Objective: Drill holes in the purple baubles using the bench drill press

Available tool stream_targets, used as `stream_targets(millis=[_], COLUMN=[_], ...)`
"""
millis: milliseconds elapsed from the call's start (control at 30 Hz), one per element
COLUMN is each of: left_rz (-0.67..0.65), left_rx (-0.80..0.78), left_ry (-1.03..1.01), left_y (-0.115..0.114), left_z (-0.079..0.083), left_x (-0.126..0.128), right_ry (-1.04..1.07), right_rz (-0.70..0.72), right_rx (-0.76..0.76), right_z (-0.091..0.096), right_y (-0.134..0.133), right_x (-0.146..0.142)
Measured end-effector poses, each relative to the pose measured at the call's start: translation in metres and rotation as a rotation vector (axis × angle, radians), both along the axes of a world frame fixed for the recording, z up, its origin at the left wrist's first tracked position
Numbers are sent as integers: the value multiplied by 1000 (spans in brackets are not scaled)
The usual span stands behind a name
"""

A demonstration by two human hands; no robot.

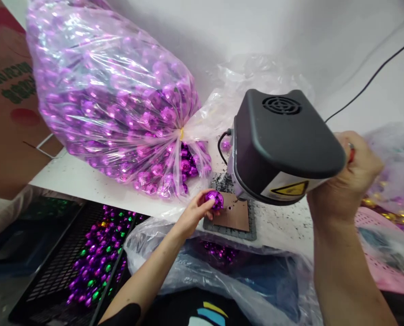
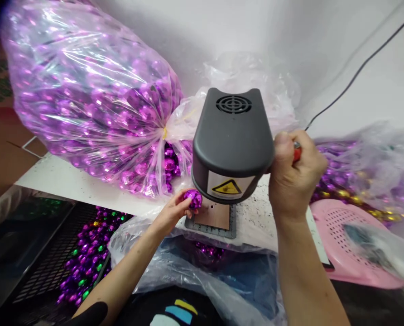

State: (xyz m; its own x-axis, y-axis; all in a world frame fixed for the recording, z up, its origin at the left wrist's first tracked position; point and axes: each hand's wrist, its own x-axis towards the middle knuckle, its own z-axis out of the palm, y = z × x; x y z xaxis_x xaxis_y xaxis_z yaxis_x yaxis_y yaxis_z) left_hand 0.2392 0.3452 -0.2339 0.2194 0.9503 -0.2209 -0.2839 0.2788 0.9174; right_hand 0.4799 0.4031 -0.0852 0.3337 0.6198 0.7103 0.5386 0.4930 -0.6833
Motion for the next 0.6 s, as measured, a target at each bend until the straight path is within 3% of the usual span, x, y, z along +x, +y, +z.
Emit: stream_targets(millis=[167, 333, 467, 600], left_rz=[40, 43, 100, 155], left_rx=[410, 665, 759, 731], left_ry=[574, 813, 974, 970], left_y=[0, 4, 2, -1], left_z=[-20, -29, -30, -31], left_x=[25, 40, 50, 56], right_ry=[37, 26, 25, 10], right_rz=[46, 52, 57, 59], right_rx=[3, 11, 23, 27], right_z=[3, 5, 5, 5], right_y=[-2, -3, -3, -4], right_x=[-4, -5, -5, -5])
